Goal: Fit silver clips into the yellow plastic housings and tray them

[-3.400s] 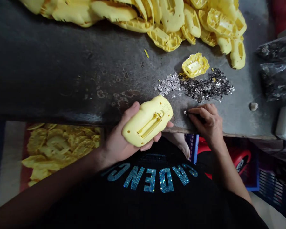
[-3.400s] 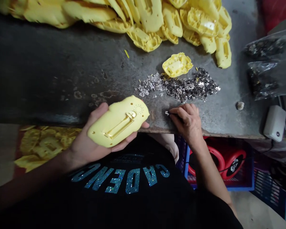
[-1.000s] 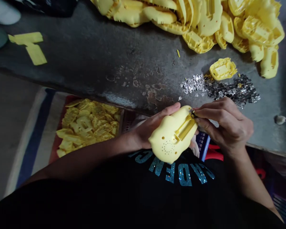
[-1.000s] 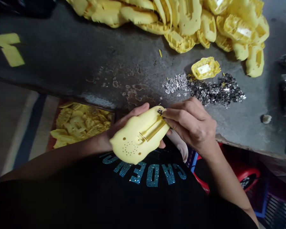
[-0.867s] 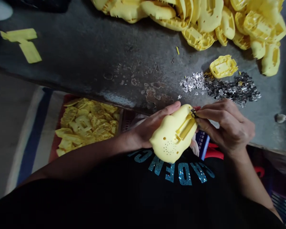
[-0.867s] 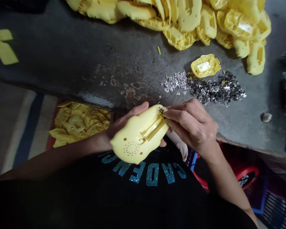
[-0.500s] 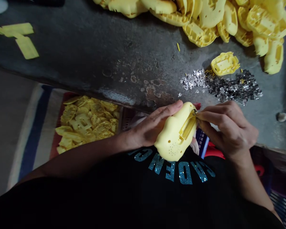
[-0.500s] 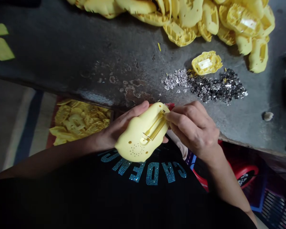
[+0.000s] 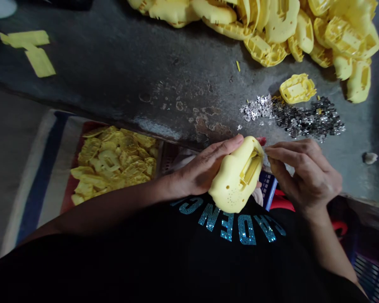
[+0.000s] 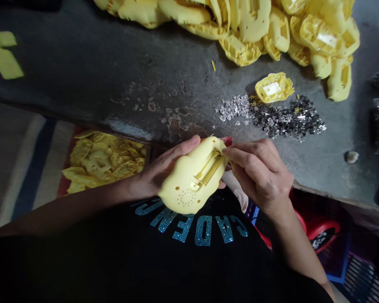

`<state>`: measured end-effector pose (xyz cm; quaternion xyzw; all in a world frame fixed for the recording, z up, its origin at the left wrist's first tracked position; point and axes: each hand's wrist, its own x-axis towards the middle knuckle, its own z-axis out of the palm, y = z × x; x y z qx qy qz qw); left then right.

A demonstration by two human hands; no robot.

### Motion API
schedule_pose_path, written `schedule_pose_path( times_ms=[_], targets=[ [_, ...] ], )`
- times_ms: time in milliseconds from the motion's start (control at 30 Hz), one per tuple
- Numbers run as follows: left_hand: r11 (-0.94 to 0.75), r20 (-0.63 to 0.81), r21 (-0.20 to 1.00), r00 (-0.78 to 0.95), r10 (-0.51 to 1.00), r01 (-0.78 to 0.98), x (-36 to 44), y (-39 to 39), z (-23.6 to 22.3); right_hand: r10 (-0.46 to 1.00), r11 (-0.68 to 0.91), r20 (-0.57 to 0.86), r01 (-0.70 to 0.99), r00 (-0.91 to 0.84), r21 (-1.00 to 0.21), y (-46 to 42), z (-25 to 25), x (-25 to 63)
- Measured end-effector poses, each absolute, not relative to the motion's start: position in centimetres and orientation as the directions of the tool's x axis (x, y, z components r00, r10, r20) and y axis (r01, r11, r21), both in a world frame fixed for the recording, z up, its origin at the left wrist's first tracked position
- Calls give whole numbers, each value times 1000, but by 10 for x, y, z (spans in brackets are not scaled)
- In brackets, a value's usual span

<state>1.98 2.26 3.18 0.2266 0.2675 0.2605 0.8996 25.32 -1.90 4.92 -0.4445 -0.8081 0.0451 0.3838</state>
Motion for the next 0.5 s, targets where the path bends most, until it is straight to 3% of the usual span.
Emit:
schedule_pose_path(
  times_ms=[100,167,333,500],
  targets=[
    [755,-368,545,706,605,-364,21,21,30,781,561,560,704,-277,-435,-17,53,252],
    [723,-362,579,676,642,-377,23,20,31,838,516,476,672,-267,-531,-13,56,253],
    [517,-298,810,566,769,-275,16,17,32,929,347,202,537,-311,-769,0,58,259],
    [495,-271,853,673,688,-163,-9,12,37,945,328,266,511,-191,-794,-5,50,254]
  ],
)
